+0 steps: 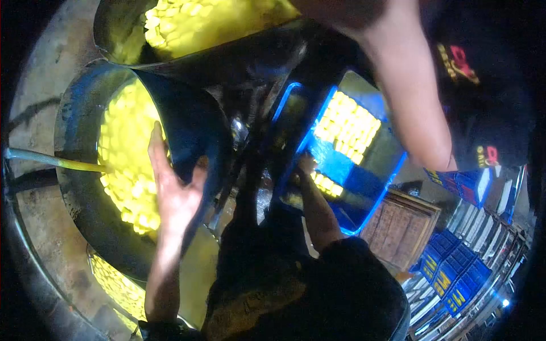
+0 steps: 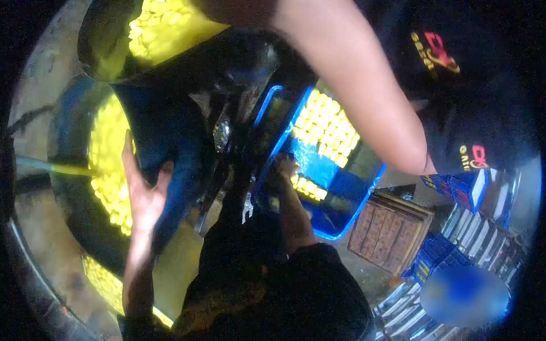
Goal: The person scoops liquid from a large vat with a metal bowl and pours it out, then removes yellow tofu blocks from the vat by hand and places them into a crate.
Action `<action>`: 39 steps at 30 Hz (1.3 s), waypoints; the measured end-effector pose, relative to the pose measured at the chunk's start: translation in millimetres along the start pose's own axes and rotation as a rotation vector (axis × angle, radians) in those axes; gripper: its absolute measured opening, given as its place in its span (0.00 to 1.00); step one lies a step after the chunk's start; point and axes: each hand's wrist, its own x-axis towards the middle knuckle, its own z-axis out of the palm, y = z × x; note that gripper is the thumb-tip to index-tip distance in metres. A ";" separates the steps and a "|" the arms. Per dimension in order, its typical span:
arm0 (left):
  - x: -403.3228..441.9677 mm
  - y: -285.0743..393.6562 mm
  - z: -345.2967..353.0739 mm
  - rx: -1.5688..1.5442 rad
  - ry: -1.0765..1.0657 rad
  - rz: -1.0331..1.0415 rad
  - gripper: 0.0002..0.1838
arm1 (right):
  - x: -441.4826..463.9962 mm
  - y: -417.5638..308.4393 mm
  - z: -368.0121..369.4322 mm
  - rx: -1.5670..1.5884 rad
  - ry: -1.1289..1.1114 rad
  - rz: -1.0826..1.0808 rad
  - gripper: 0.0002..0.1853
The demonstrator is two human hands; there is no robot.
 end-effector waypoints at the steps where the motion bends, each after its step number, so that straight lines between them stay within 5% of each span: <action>1: 0.7 -0.5 0.7 0.031 0.007 -0.018 0.44 | 39.7 27.2 19.5 -0.042 -0.195 -0.299 0.32; 8: -2.6 -17.2 3.7 -0.168 -0.077 -0.120 0.46 | 33.4 25.1 -49.2 -0.209 -0.247 -0.681 0.28; 9: -0.8 -28.5 1.0 -0.131 -0.061 -0.005 0.46 | 38.3 30.0 -47.5 -0.224 -0.245 -0.721 0.28; 11: 8.4 -27.4 -28.7 -0.673 -0.040 -0.239 0.44 | 41.8 37.3 -57.0 -0.232 -0.240 -0.784 0.27; 12: 17.3 -37.9 -54.8 -0.619 0.057 -0.246 0.41 | 42.1 42.5 -67.6 -0.204 -0.228 -0.818 0.26; 14: 30.3 -59.6 -105.4 -0.528 0.194 -0.273 0.36 | 51.4 58.3 -88.3 -0.041 -0.153 -0.943 0.25; 15: 32.3 -72.0 -128.6 -0.493 0.228 -0.297 0.34 | 72.6 79.5 -85.5 0.119 0.078 -1.226 0.25; 17: 20.3 -127.7 -150.1 -0.372 0.168 -0.409 0.28 | -69.2 -6.2 -255.5 0.528 -0.550 -0.280 0.19; 20: -7.5 -182.1 -126.3 -0.374 -0.105 -0.540 0.12 | -216.3 -104.9 -377.5 0.851 -0.346 -0.846 0.11; 23: -21.5 -207.8 -76.8 0.121 -0.480 -0.730 0.19 | -332.0 -223.9 -420.3 0.711 -0.250 -1.322 0.09; 25: -43.0 -246.6 -35.0 0.408 -0.410 -0.480 0.21 | -369.9 -301.2 -400.9 0.286 -0.209 -1.671 0.13; 26: -51.2 -266.5 -13.2 0.503 -0.375 -0.399 0.22 | -384.4 -340.6 -379.4 0.161 -0.391 -1.749 0.12; 28: -53.1 -294.1 17.4 0.684 -0.107 -0.122 0.25 | -372.1 -396.2 -289.8 -0.131 -0.292 -1.995 0.12; 30: -67.0 -319.8 48.3 0.653 -0.012 -0.132 0.26 | -367.3 -428.6 -216.6 -0.566 -0.237 -1.882 0.13; 31: -68.0 -330.0 51.6 0.632 0.063 -0.130 0.28 | -363.1 -435.3 -184.6 -0.461 -0.424 -1.540 0.12; 32: -62.7 -325.6 34.8 0.423 -0.124 -0.209 0.29 | -357.9 -428.3 -165.9 -0.583 -0.309 -1.600 0.14; 35: -55.1 -320.1 5.9 0.280 -0.087 -0.279 0.26 | -347.2 -412.8 -119.6 -0.892 -0.006 -1.696 0.19; 39: -43.5 -314.4 -54.6 0.059 -0.109 -0.421 0.22 | -304.0 -421.6 -100.4 -0.857 -0.242 -1.663 0.21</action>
